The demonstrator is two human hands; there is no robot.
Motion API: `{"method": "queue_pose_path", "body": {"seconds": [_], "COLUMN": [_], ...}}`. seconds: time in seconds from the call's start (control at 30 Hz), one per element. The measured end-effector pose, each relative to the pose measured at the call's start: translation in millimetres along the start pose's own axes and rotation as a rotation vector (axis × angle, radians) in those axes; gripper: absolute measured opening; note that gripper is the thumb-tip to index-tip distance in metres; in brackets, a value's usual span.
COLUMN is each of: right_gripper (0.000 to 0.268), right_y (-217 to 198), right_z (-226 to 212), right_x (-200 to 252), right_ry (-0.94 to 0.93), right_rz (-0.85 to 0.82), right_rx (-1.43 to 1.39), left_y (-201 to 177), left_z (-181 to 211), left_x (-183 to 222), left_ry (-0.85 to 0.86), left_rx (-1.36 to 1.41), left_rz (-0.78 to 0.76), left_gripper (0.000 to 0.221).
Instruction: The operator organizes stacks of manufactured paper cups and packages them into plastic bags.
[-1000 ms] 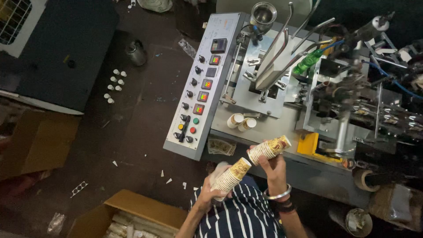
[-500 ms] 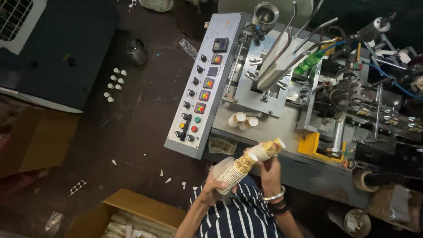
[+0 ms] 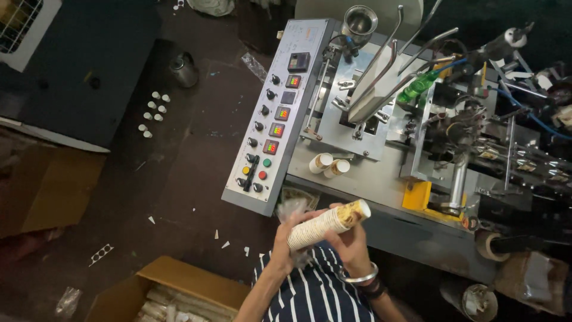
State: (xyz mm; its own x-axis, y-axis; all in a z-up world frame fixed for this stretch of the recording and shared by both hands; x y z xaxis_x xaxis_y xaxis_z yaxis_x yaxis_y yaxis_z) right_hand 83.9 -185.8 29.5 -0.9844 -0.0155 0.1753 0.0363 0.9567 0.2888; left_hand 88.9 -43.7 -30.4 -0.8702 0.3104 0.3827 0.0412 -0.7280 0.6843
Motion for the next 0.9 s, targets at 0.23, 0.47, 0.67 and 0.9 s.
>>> {"method": "queue_pose_path", "body": {"seconds": [0.23,0.47,0.67,0.9], "right_gripper": [0.066,0.061,0.061,0.056], "right_y": [-8,-21,-42,-120], "right_z": [32,27,15,31], "right_x": [0,-3,-7,-53], "right_ry": [0.082,0.061,-0.030,-0.085], "right_rz": [-0.018,0.060,0.207,0.579], "right_rx": [0.167,0.125,0.332,0.779], "left_y": [-16,-5,-33,-79], "left_z": [-18,-12,-38,-29], "left_x": [-5,0,-19,-18], "left_ry": [-0.027,-0.135,-0.067,-0.059], "left_rx": [0.018,-0.022,-0.060,-0.102], "left_rz": [0.080,0.096,0.068,0.221], "left_gripper": [0.054,0.051,0.049,0.049]}}
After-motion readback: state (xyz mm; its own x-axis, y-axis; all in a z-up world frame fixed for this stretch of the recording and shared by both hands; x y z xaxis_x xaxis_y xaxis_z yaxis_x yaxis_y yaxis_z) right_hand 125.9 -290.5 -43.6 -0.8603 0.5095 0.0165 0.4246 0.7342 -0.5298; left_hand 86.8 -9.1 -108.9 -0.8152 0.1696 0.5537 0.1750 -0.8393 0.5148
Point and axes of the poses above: each hand's wrist, its own x-axis away from the middle knuckle, its own y-axis out of the palm, z = x × y, the point moved 8 cm from there along -x, towards the middle knuckle, and after that the axes turned 5 degrees about y, right-handed, at the moved point
